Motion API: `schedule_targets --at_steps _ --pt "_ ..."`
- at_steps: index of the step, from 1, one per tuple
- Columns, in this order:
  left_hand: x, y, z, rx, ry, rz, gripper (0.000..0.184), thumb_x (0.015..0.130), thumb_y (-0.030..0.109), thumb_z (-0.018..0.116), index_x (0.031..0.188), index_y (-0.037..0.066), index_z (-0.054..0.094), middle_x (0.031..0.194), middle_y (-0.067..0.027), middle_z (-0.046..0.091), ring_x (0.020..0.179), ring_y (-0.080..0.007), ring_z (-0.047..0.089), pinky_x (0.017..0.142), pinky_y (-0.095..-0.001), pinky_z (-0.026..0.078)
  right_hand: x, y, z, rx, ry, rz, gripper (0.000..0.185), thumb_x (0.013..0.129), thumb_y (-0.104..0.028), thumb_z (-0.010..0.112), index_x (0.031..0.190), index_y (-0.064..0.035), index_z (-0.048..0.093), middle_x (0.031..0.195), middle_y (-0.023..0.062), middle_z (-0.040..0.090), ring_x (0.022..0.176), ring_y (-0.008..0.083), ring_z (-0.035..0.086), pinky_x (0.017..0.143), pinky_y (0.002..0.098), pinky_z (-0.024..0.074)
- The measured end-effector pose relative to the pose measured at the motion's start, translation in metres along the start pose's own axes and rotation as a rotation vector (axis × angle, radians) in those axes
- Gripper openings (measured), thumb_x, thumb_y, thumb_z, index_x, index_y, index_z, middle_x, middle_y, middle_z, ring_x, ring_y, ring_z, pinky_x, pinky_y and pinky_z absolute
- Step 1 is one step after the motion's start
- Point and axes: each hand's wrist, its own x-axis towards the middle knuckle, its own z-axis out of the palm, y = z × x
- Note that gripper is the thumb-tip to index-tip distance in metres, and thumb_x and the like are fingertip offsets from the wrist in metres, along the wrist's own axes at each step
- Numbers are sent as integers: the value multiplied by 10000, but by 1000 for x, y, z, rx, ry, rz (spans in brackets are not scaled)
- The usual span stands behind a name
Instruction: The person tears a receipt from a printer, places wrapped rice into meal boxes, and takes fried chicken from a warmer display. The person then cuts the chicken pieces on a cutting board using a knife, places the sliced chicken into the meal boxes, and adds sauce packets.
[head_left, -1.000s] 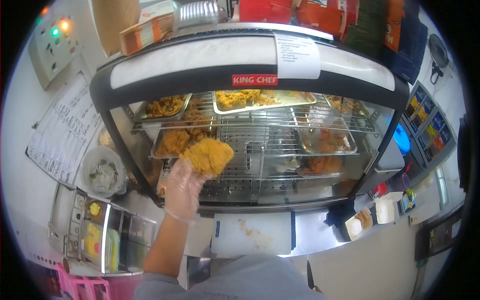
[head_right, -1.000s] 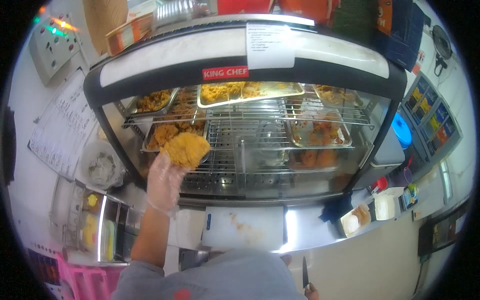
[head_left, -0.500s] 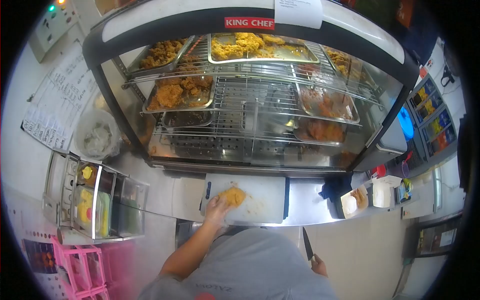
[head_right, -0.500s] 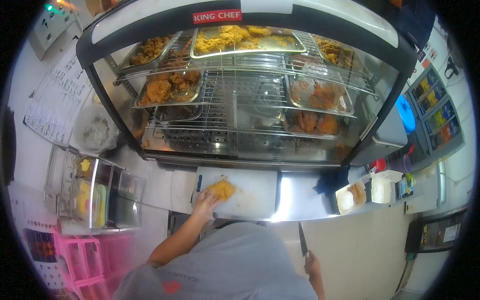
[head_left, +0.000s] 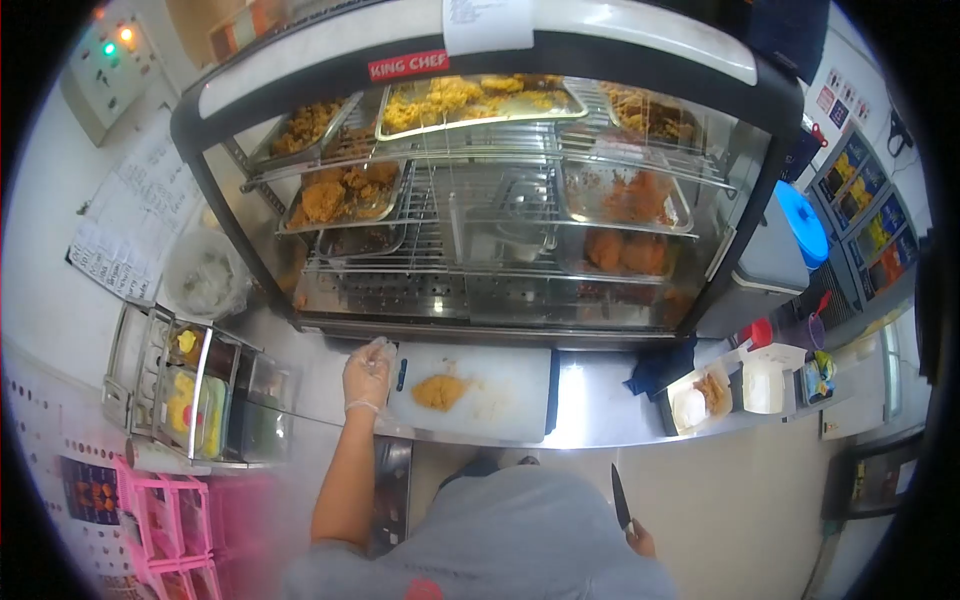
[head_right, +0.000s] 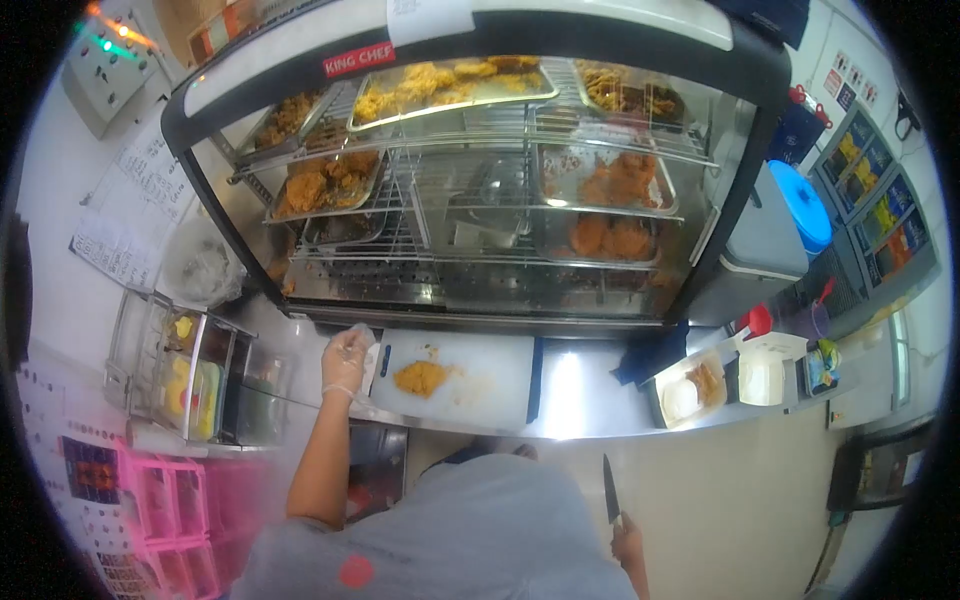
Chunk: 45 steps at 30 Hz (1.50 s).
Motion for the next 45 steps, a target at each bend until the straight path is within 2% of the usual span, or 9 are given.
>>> schedule_targets --at_steps 7,10,11,12,22,32,40,44,45 --pt "38 208 -14 -106 317 303 340 907 329 837 959 27 690 914 -149 730 846 -295 708 812 -398 558 47 93 4 -4 64 -184 588 1029 -209 576 1576 -17 478 806 119 708 551 196 662 498 362 532" --pt "61 257 -5 39 427 660 321 882 316 847 914 46 677 889 -149 705 829 -337 687 786 -432 548 33 79 3 125 65 -29 600 1012 -194 590 1574 -13 483 823 135 725 544 196 662 505 358 534" --pt "62 262 2 67 402 683 321 871 309 850 890 48 664 878 -150 692 822 -351 675 776 -446 542 30 75 2 151 85 -3 596 1008 -187 608 1568 -18 494 904 156 724 657 215 670 594 363 539" --pt "68 263 13 96 379 707 322 860 301 852 867 50 651 866 -152 679 816 -364 664 766 -460 535 25 68 2 177 105 22 593 1004 -180 625 1563 -22 506 985 178 724 769 235 677 682 369 545" --pt "83 256 16 117 456 773 332 830 246 859 764 57 594 808 -149 642 775 -390 641 724 -498 512 27 68 13 146 96 24 583 1023 -264 622 1561 -63 521 1008 198 746 792 260 709 677 399 558" --pt "159 143 -99 146 689 478 403 873 279 856 727 34 571 717 -170 612 674 -392 593 662 -453 494 20 75 56 64 83 50 577 1043 -349 619 1559 -104 536 1031 219 768 815 285 740 673 428 571" --pt "214 61 -191 287 656 426 386 909 323 808 770 13 624 812 -204 654 797 -430 637 731 -505 497 50 85 93 130 -30 86 576 1059 -417 617 1557 -137 548 1050 236 786 833 305 766 669 452 582" --pt "213 61 -216 307 582 366 335 894 274 812 801 12 627 847 -202 665 825 -428 641 734 -503 498 -7 -14 99 98 25 -34 569 1047 -318 656 1544 -65 545 1350 241 697 1128 350 703 956 416 556" --pt "215 58 -218 314 587 396 322 894 267 810 816 11 631 848 -197 666 821 -423 642 736 -499 500 -9 -27 102 64 16 37 566 1038 -285 643 1553 -74 538 1160 203 707 935 297 688 806 395 547"
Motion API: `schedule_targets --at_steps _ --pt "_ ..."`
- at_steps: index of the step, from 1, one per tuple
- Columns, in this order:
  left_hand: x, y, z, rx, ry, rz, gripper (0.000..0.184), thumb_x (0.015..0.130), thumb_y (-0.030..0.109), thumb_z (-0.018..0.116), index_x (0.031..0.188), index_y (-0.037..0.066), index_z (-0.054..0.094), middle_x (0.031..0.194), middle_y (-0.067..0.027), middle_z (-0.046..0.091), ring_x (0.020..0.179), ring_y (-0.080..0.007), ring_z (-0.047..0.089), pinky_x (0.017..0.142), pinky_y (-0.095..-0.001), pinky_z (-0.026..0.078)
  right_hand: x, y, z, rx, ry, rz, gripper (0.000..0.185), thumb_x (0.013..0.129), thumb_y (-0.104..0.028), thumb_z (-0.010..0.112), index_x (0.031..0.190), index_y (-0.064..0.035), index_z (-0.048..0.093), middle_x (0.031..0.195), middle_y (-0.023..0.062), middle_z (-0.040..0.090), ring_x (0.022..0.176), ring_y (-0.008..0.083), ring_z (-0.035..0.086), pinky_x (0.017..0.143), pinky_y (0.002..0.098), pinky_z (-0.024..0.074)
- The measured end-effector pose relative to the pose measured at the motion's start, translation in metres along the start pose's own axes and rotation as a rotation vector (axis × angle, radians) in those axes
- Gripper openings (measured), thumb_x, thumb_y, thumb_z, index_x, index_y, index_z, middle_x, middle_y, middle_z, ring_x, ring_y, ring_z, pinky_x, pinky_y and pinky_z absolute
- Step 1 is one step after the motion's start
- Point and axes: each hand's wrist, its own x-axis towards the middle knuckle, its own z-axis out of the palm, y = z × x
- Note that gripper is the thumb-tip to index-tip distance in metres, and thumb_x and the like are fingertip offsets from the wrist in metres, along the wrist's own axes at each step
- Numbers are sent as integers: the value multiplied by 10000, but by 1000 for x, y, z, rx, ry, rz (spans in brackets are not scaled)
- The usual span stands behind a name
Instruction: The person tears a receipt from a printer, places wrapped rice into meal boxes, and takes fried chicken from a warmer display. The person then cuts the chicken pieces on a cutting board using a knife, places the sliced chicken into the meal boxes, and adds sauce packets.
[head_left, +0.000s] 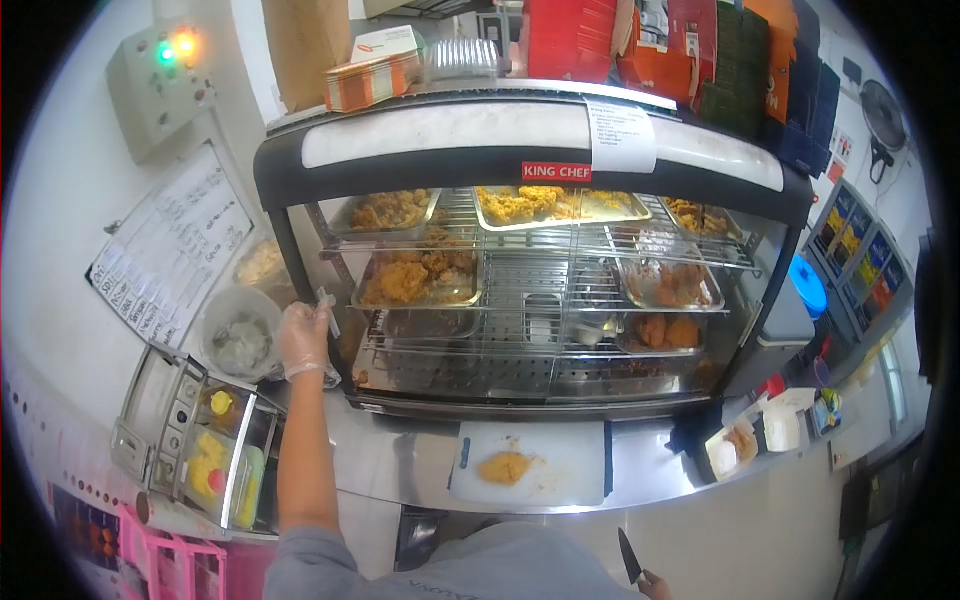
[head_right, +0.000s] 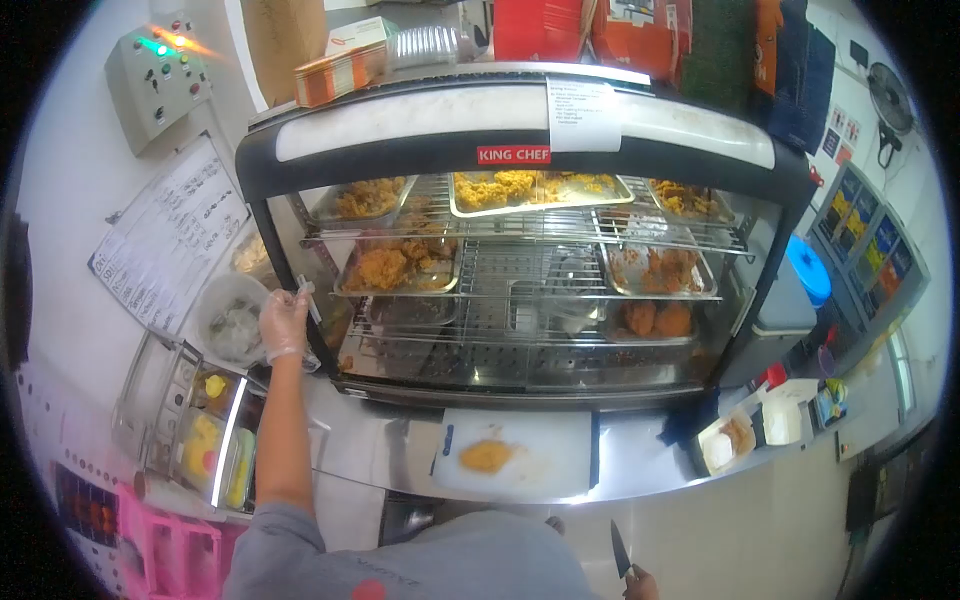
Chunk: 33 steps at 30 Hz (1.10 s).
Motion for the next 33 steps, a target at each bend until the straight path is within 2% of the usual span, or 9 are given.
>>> schedule_targets --at_steps 2,4,5,9,13,15,17,26,33 --pt "-1 -6 4 -9 6 62 297 894 251 805 846 10 639 852 -187 667 814 -412 645 741 -490 505 -8 -13 8 -63 -11 155 573 1022 -218 616 1572 -93 522 779 127 727 551 190 659 505 354 531" --pt "-13 2 -1 -155 28 13 273 897 245 798 876 16 652 856 -174 663 819 -390 651 746 -478 510 -63 -90 1 -188 -14 243 539 1020 -225 687 1541 -141 573 952 156 791 801 222 762 698 362 619" --pt "-22 7 -4 -228 27 -11 262 898 242 795 890 19 658 858 -167 661 822 -378 654 748 -472 513 -53 -66 0 -155 -26 213 504 1037 -294 671 1532 -238 591 708 72 722 542 143 629 489 342 528" --pt "-105 4 15 -292 -126 76 268 892 228 795 1060 47 690 1037 -147 692 906 -318 679 813 -446 537 -127 -143 -24 -285 -46 202 507 1051 -399 616 1541 -273 585 759 71 732 582 146 640 563 334 563" --pt "-220 26 49 -569 -905 218 457 866 249 817 1252 56 667 1197 -164 677 1124 -346 655 1026 -449 520 -212 -237 -52 -168 -28 94 501 1025 -241 593 1525 -259 607 737 35 665 622 123 606 595 301 540" --pt "-282 23 75 -465 -961 523 603 871 312 835 1383 73 625 1299 -177 651 1199 -376 633 1085 -461 501 -231 -257 -60 -171 -58 25 500 1023 -230 594 1522 -251 611 746 29 659 639 120 603 621 294 541" --pt "-301 61 62 -382 -1228 527 730 852 327 846 1486 98 567 1423 -198 591 1319 -403 562 1160 -482 441 -244 -270 -60 -155 -102 -22 494 1024 -218 594 1517 -241 617 782 28 669 674 121 608 662 297 546" --pt "-349 79 77 -380 -1205 485 781 824 296 863 1520 151 540 1318 -170 613 1234 -377 596 1120 -485 459 -172 -277 34 -266 155 -642 538 1016 -207 627 1544 -287 561 1114 166 749 973 312 723 865 415 572" --pt "-326 83 73 -385 -1155 602 945 847 337 855 1632 114 380 1653 -183 394 1495 -387 416 1236 -470 371 -120 -294 92 -381 156 -690 607 1022 -206 609 1591 -366 472 1005 154 702 920 359 696 815 460 561"
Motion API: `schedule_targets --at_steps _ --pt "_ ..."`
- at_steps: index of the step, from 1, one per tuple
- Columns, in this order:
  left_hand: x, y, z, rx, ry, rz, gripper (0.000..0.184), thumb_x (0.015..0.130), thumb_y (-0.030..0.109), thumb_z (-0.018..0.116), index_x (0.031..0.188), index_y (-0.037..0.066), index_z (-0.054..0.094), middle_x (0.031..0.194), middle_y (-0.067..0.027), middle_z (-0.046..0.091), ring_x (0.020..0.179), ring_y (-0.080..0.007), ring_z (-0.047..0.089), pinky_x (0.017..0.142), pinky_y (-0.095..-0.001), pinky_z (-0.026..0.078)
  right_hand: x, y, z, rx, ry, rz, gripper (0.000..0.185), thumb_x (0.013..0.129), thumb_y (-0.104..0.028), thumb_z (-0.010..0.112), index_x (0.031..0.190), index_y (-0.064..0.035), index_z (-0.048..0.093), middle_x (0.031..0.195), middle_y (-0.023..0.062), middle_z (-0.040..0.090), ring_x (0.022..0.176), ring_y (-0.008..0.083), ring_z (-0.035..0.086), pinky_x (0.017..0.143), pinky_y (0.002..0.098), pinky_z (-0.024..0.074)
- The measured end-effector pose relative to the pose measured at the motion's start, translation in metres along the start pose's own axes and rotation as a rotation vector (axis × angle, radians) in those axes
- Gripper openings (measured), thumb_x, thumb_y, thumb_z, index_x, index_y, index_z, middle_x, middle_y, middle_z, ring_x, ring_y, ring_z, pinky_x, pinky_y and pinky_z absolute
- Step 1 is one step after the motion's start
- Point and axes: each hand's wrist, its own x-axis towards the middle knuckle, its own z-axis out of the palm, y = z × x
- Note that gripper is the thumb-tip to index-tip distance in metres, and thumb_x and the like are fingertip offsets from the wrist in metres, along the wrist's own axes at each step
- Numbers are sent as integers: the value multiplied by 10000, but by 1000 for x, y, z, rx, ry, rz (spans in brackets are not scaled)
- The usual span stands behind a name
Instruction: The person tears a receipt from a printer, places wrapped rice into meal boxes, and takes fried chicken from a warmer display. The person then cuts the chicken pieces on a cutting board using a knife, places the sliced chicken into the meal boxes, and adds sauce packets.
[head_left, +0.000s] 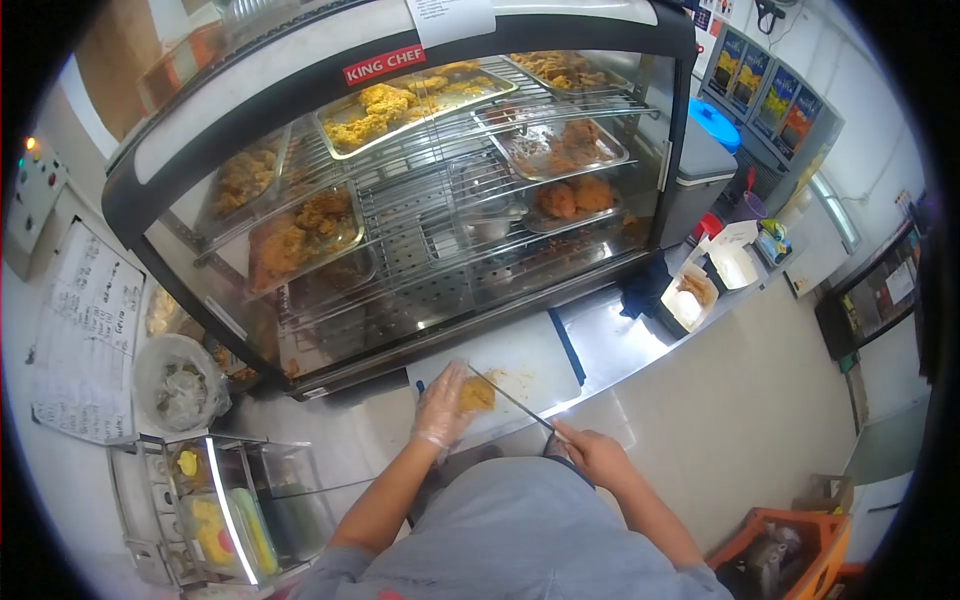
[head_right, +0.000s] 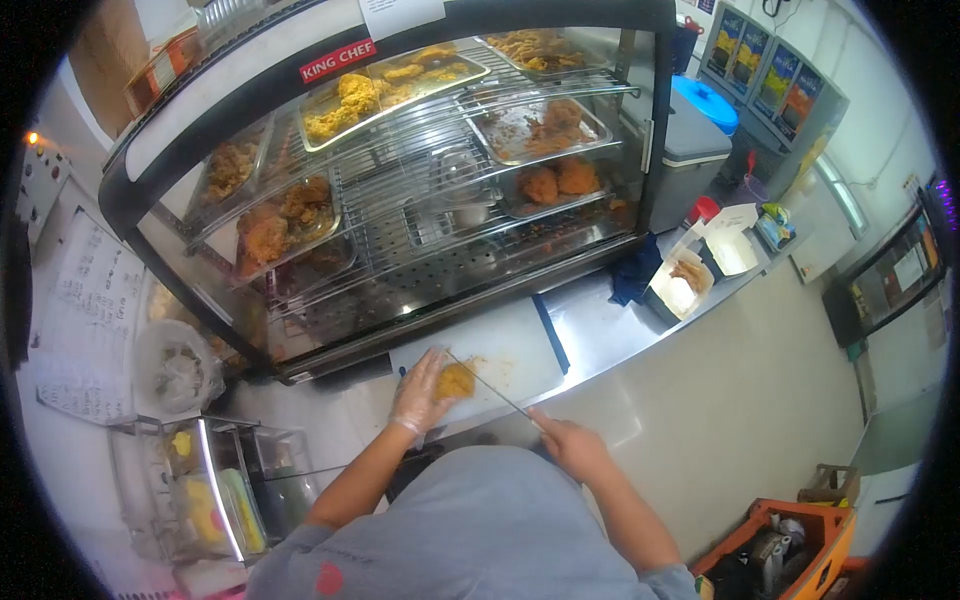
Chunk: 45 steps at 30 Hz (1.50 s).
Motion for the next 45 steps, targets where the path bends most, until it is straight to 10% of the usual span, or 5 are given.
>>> schedule_targets --at_steps 22,28,45 --pt "37 4 -17 302 -402 102 897 931 509 739 1630 70 386 1738 -153 278 1624 -323 220 1317 -560 178 9 20 41 -37 4 -10 587 1033 -214 550 1589 -382 461 1124 321 626 783 466 680 707 518 563" --pt "45 6 -31 345 -487 26 1003 893 576 755 1652 70 340 1744 -169 261 1629 -327 208 1312 -579 167 29 22 55 -143 48 -71 603 1029 -210 606 1590 -379 465 921 150 676 761 385 686 691 479 563" --pt "25 9 -59 240 -388 52 1003 883 573 748 1656 79 343 1762 -162 210 1621 -394 201 1306 -610 163 14 -7 22 -126 78 -59 564 1031 -217 641 1561 -372 528 825 135 642 693 342 657 660 454 547"
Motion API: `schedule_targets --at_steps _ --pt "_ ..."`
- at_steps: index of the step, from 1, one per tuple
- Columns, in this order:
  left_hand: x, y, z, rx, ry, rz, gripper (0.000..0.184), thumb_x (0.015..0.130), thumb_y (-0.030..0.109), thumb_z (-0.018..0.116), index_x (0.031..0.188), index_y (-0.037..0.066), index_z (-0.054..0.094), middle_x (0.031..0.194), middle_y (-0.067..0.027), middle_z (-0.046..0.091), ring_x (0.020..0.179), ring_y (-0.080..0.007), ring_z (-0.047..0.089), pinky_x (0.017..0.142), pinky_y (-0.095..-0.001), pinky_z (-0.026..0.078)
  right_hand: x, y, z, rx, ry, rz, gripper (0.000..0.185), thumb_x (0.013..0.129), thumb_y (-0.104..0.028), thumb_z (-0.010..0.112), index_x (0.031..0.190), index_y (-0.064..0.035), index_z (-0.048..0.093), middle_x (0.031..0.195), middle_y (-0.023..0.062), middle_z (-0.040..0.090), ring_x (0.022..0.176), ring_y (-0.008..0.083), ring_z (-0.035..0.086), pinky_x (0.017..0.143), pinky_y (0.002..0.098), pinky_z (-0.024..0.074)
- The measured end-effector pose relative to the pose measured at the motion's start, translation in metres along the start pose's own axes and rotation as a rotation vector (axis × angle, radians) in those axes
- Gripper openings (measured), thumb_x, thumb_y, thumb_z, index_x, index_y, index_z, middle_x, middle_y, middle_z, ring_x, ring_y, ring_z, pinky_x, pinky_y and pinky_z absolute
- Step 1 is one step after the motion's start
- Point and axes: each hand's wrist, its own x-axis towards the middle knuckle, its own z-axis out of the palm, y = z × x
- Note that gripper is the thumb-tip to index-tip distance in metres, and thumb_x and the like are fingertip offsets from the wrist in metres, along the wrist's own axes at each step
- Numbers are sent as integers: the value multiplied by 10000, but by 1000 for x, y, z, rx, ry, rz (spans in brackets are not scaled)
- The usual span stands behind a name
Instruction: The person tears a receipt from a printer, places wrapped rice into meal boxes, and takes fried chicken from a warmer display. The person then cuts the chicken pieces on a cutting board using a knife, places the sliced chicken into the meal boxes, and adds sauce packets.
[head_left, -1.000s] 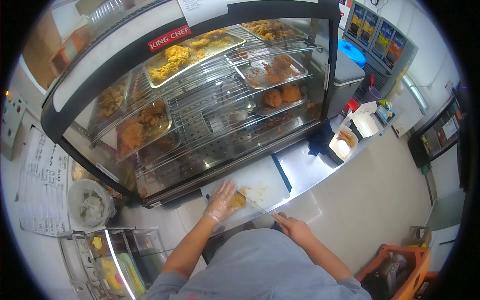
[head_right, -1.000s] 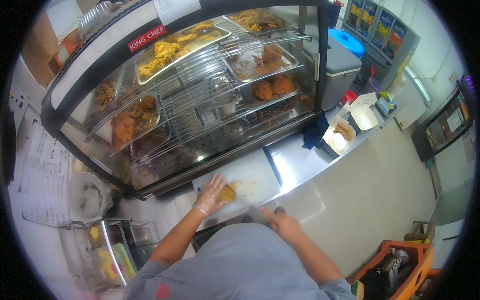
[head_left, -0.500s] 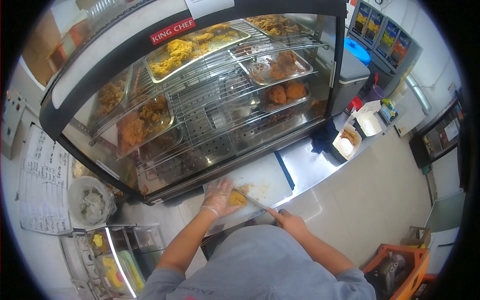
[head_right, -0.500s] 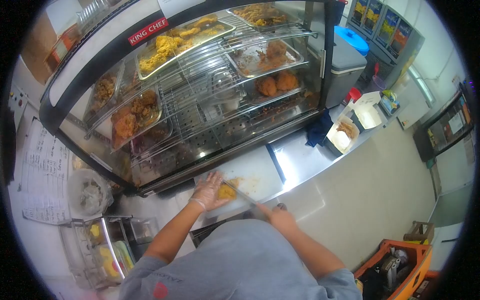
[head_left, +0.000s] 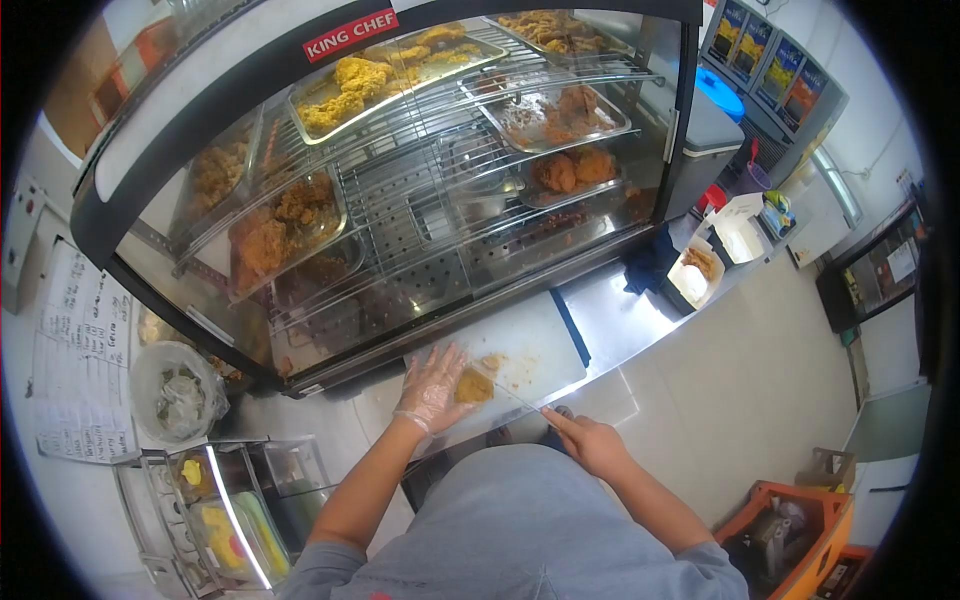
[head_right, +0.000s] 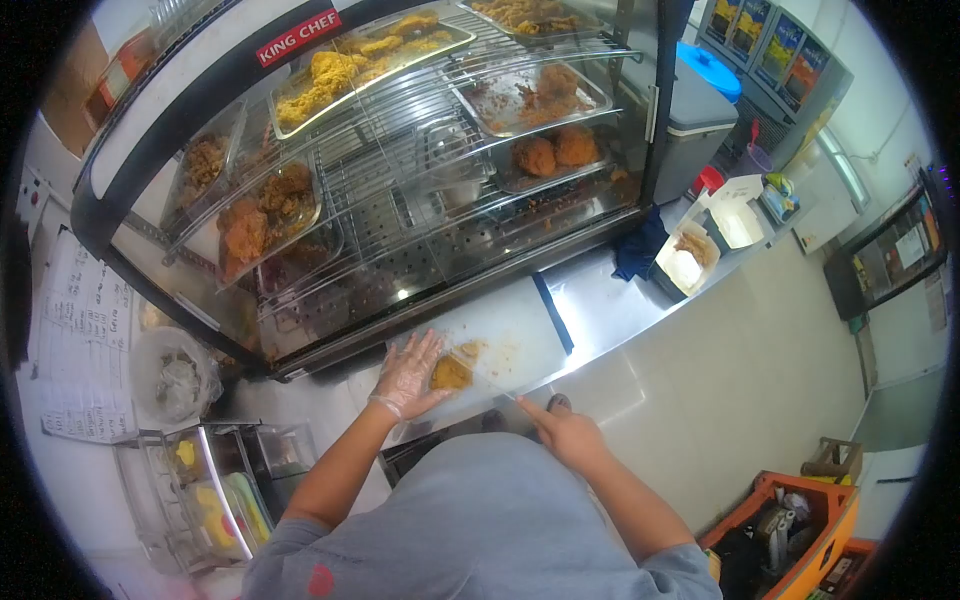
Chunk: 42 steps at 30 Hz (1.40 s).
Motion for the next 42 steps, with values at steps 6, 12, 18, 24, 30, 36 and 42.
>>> schedule_targets --at_steps 6,12,18,24,30,36,42 --pt "0 -8 14 -3 20 2 975 884 570 746 1647 93 371 1764 -128 224 1622 -390 197 1303 -626 155 2 4 5 53 -89 15 615 1031 -231 589 1596 -425 444 1022 240 632 712 417 672 657 490 569" --pt "3 -3 11 48 -46 -17 951 919 562 711 1660 94 341 1772 -124 198 1628 -382 180 1302 -627 149 5 7 6 44 -152 24 637 1030 -227 587 1609 -428 414 1056 278 639 742 428 689 671 505 574" --pt "1 -12 36 57 -70 -44 956 960 576 651 1684 79 273 1784 -133 143 1636 -353 174 1301 -634 126 12 21 27 19 -208 13 672 1014 -205 600 1619 -412 395 1072 283 643 781 433 697 693 508 576" --pt "12 -12 28 76 -138 -154 1087 911 677 670 1701 88 209 1786 -146 120 1642 -324 159 1306 -626 105 33 24 49 -6 -198 -11 710 993 -174 600 1626 -416 390 1049 244 655 788 414 692 710 492 577" --pt "-3 -23 3 75 -161 -201 1203 828 746 726 1698 90 216 1787 -141 125 1636 -345 175 1314 -611 103 52 -6 28 -152 -184 -34 717 997 -178 607 1629 -436 389 994 188 668 815 380 693 705 476 578" --pt "-14 -17 10 -41 9 -120 1139 829 686 763 1687 118 274 1785 -132 142 1629 -375 188 1312 -614 107 31 -2 11 -67 -138 -77 698 1004 -201 632 1628 -414 403 930 166 654 800 367 675 688 473 572" --pt "-20 -14 12 -19 37 -120 1066 854 606 778 1682 138 298 1783 -122 158 1626 -380 200 1304 -633 117 22 -4 13 27 -73 -111 661 1012 -197 624 1616 -388 436 853 166 634 760 368 638 689 480 567"
